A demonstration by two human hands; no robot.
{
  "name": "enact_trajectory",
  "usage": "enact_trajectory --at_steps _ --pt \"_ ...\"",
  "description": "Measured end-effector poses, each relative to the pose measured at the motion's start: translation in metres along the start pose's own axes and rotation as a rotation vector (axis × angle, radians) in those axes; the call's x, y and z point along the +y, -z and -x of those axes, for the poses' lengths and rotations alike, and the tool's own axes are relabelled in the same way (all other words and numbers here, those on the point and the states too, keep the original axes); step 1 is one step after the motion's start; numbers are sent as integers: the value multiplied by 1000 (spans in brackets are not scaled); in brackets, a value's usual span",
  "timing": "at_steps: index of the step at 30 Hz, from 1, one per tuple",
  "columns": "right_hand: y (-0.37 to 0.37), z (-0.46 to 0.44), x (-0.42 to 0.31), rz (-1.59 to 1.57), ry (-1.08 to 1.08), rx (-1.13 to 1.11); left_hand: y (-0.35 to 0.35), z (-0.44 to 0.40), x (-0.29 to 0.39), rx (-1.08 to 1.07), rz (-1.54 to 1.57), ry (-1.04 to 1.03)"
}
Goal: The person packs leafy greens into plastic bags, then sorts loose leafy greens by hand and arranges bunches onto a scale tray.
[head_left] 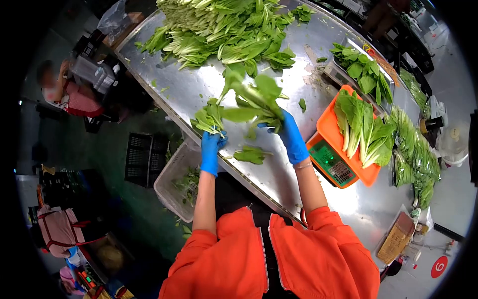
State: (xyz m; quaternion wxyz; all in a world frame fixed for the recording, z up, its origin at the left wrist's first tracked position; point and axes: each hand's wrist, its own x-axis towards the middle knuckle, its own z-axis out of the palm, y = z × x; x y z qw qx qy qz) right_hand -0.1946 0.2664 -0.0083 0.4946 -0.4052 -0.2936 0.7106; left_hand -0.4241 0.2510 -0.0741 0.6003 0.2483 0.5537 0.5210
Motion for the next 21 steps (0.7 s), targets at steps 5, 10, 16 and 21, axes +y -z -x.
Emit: enact_trajectory --at_steps 5,10,16,21 --pt "58 -14 33 597 -148 382 1 -5 -6 -57 -122 -6" --pt "47 4 31 967 721 682 -1 3 -7 -56 -124 -31" --pt "-15 -42 52 1306 486 394 -13 11 -20 -84 -137 -33" --pt "1 -52 62 1035 431 447 -12 38 4 -212 -566 166"
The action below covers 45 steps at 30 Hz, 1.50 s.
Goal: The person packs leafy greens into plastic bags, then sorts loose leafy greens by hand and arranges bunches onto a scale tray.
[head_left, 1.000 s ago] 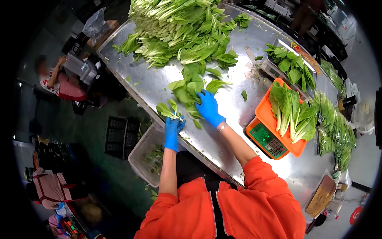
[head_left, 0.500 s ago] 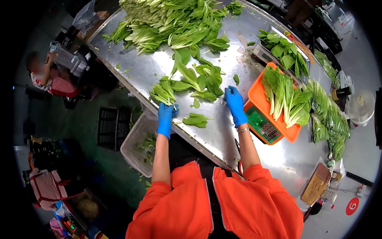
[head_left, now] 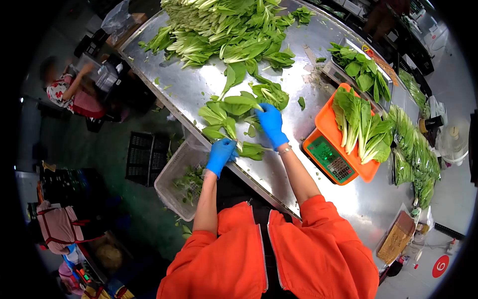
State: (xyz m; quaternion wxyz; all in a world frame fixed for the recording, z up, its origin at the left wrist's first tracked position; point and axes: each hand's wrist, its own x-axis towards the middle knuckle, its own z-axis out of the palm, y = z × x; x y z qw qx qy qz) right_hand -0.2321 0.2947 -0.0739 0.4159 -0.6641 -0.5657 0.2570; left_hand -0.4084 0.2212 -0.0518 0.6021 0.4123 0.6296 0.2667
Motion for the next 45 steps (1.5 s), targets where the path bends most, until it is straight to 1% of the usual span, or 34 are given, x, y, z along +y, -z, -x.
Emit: enact_trajectory --at_steps 1,3,5,7,8,10,11,13,14,15,18,19,21,23,24,25,26,27,28,29,31,32,33,36,38,39,41,45 --pt "7 2 2 6 -7 -5 -1 7 4 -4 4 9" --pt "26 2 -10 -624 -337 -247 -3 14 13 45 -293 27" --pt "38 14 -20 -653 -318 -247 -7 19 22 41 -266 12" --pt "37 21 -22 -793 -474 -310 -9 19 23 -9 24 -196" --pt "40 28 -32 -821 -478 -316 -12 20 25 -1 27 -199" --pt "39 38 -38 -828 -455 -335 -18 21 32 14 312 -302" --pt "38 43 -44 -834 -437 -346 -18 21 34 24 310 -305" --pt "38 55 -56 -841 -444 -350 -17 24 37 -27 348 -306" --pt "37 61 -60 -842 -433 -360 -17 29 43 -28 425 -258" --pt "35 66 -62 -842 -422 -370 -15 28 40 -21 426 -259" --pt "33 77 -70 -833 -391 -411 -13 25 30 -105 566 -323" --pt "33 79 -73 -836 -376 -435 -12 26 28 -100 566 -326" --pt "27 83 -69 -806 -377 -467 -11 30 26 -177 679 -290" --pt "23 87 -67 -804 -330 -590 -7 27 18 -168 707 -296" --pt "23 88 -67 -796 -345 -620 -5 25 14 -164 699 -311" --pt "22 89 -68 -795 -344 -622 -4 22 11 -161 692 -326" --pt "21 89 -70 -739 -340 -568 -4 25 11 -159 693 -326" --pt "19 90 -72 -684 -334 -516 -5 27 12 -85 635 -346" --pt "12 91 -66 -568 -203 -364 -5 29 14 -11 575 -366" --pt "12 91 -68 -569 -204 -367 -4 30 14 -7 575 -365" --pt "16 90 -71 -372 147 -97 -4 30 14 194 476 -444" --pt "20 90 -77 -407 93 -146 -3 33 16 199 452 -438" --pt "21 91 -79 -406 90 -147 -3 33 15 200 452 -435" --pt "15 92 -77 -436 139 -100 -4 34 12 155 436 -466" --pt "9 92 -70 -599 -2 -136 -6 35 13 129 341 -520" --pt "9 91 -69 -600 -3 -136 -7 36 14 130 340 -519" --pt "13 90 -71 -780 -168 -120 -9 37 17 45 533 -461" --pt "19 88 -72 -874 -223 -130 -13 34 17 68 591 -478"
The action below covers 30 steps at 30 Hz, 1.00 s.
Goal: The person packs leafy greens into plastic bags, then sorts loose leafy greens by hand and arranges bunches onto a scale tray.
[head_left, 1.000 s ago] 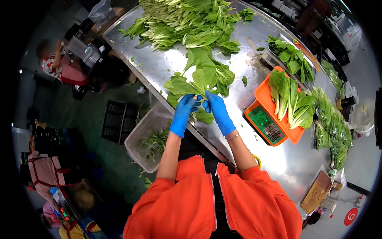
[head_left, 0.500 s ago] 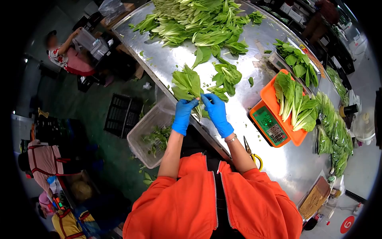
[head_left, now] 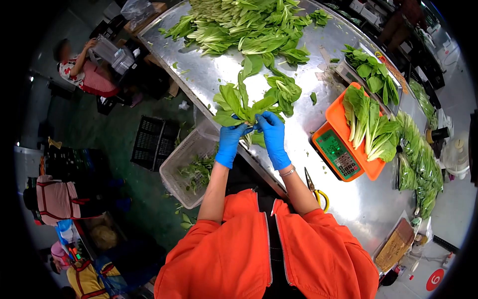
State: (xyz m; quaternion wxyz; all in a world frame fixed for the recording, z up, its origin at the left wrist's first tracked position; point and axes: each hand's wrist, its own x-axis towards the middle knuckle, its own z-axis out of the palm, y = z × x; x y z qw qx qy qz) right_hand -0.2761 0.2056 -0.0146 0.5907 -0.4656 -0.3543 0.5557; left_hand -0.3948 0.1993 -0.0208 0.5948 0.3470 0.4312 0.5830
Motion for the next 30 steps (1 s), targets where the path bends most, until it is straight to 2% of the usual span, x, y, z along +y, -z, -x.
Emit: enact_trajectory --at_steps 3,5,6,8,9,10,12,13,15,16,18,20,23,24,27,28,30 --pt "2 -2 7 -32 -17 -13 -2 1 4 4 40 51" --pt "4 -4 23 176 62 -76 -3 6 6 -44 -16 6" --pt "1 -2 17 177 59 -76 10 4 -2 -43 -16 8" --pt "-7 1 4 269 27 -324 49 -3 -21 -11 14 65" --pt "-9 -5 -1 237 -51 -306 43 3 5 87 86 145" --pt "-8 -17 7 420 8 -241 58 3 5 91 85 144" --pt "-15 -36 18 808 225 -57 90 1 5 152 358 -8" --pt "-18 -46 26 808 224 -63 96 2 2 157 359 -10" --pt "-23 -67 49 1212 471 -68 102 4 3 185 536 40" --pt "-23 -77 58 1210 468 -73 102 4 1 191 535 39" --pt "-21 -95 68 1195 257 -154 99 3 -8 162 548 89" --pt "-13 -107 64 1079 240 -129 97 0 -11 162 582 118" --pt "6 -110 39 288 -296 -236 90 -2 -18 120 652 126" --pt "11 -109 35 290 -291 -228 86 -4 -19 106 649 143" --pt "21 -106 24 -196 -419 -388 71 -15 -22 76 570 165" --pt "23 -104 22 -190 -410 -384 65 -18 -25 77 492 169" --pt "27 -101 21 -581 -583 -430 50 -24 -28 99 458 182"
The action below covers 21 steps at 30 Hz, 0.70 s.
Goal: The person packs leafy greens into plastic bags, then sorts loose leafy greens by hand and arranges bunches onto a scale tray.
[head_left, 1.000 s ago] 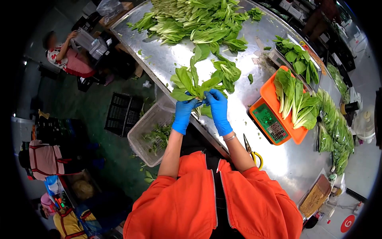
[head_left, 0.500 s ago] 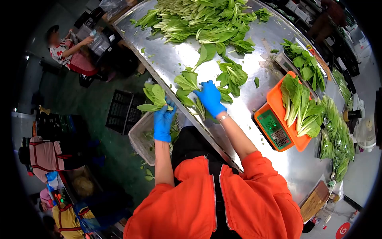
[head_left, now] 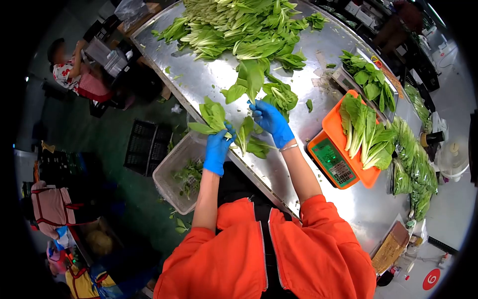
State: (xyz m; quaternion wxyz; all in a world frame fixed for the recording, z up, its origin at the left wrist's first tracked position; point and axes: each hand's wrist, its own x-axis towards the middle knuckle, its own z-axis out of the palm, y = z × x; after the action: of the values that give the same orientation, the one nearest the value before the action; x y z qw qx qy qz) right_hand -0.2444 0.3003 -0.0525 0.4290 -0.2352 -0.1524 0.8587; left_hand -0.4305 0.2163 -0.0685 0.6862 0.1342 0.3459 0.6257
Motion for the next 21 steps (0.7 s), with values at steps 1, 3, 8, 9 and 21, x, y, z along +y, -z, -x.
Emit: enact_trajectory --at_steps 1,3,8,9,21 --pt "1 3 0 -81 -12 -52 -5 -4 -3 13 -164 52" --pt "-4 13 0 -72 15 -66 -16 -9 -2 88 -518 113" --pt "-28 40 2 449 300 138 -51 7 19 548 -1444 -862" --pt "-36 45 4 525 343 189 -63 15 28 366 -1304 -704" --pt "-55 59 57 624 621 370 -68 24 -17 92 -369 -221"
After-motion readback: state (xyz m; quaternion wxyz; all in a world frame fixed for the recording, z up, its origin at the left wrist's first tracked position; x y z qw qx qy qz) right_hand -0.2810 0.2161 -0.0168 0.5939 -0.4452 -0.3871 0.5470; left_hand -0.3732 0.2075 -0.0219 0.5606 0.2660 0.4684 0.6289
